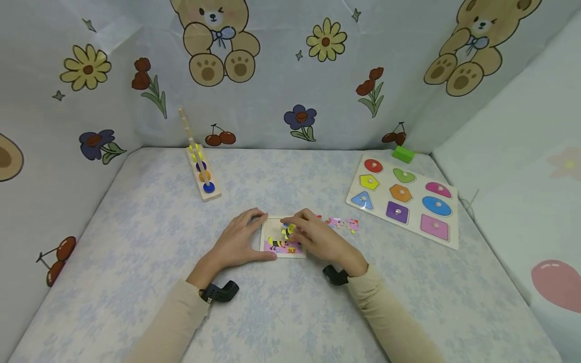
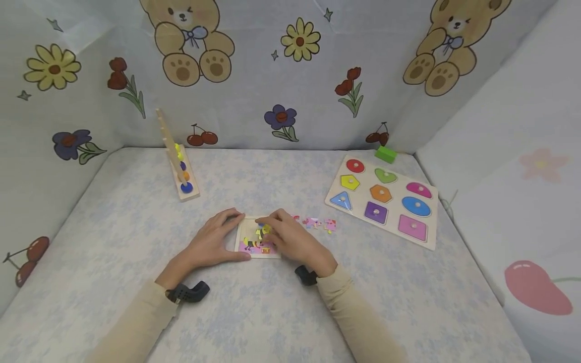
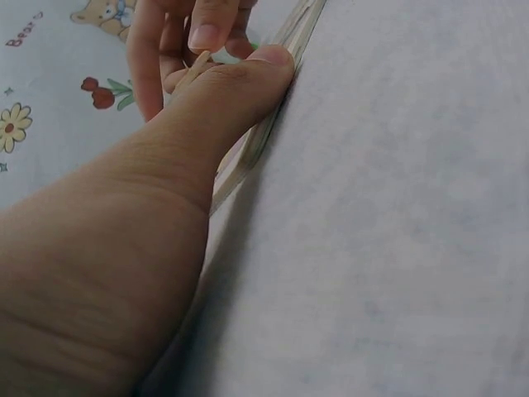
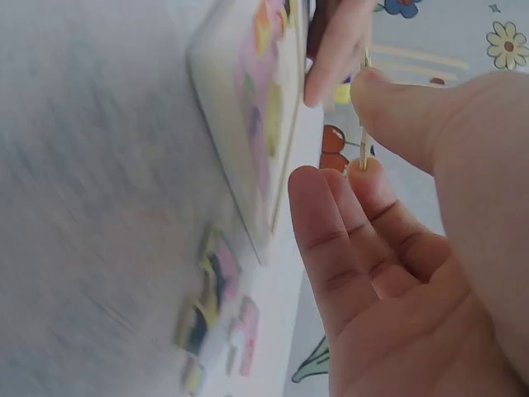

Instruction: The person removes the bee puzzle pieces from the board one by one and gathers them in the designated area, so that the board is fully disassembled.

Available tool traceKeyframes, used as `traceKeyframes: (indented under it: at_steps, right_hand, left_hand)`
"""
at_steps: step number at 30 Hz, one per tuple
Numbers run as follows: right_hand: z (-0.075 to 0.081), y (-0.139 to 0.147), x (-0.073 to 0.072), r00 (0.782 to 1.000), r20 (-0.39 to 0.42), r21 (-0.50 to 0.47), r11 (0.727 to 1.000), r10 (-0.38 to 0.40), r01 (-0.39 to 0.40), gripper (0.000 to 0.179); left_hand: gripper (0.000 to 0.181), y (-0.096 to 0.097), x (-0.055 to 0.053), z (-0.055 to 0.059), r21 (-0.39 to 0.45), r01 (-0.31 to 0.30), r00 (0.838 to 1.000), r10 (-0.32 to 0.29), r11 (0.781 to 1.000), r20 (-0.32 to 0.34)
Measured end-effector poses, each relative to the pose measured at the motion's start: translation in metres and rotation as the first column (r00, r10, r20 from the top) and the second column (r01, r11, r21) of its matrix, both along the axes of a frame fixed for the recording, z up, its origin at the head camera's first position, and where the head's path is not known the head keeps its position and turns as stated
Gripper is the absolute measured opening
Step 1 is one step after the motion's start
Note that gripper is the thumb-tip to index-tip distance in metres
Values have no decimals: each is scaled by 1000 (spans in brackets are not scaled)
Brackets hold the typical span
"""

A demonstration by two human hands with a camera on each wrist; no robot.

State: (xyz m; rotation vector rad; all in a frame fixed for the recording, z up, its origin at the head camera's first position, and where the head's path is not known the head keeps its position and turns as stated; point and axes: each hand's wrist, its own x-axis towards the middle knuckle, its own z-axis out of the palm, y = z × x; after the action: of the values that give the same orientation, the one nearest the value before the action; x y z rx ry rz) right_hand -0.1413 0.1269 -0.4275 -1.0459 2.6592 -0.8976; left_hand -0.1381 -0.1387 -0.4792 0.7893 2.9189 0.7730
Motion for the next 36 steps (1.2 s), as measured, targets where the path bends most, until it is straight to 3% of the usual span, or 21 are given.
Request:
traceKeyframes:
  at_steps: [12, 21, 36]
  right_hand:
    - [6, 18, 1, 999, -10, -11, 999, -49, 49, 42]
    - [4, 33, 11, 995, -22, 25, 995, -93, 93, 43]
    - [-13, 55, 22, 987, -26, -14, 987, -158, 158, 42]
  left_hand:
    - [116, 1, 0, 1, -10, -10, 1000, 10, 1000, 21]
    - [115, 0, -1, 0, -16, -15, 1000, 16, 1000, 25]
    - [116, 1, -1, -1, -21, -6, 1000, 6, 1000, 26]
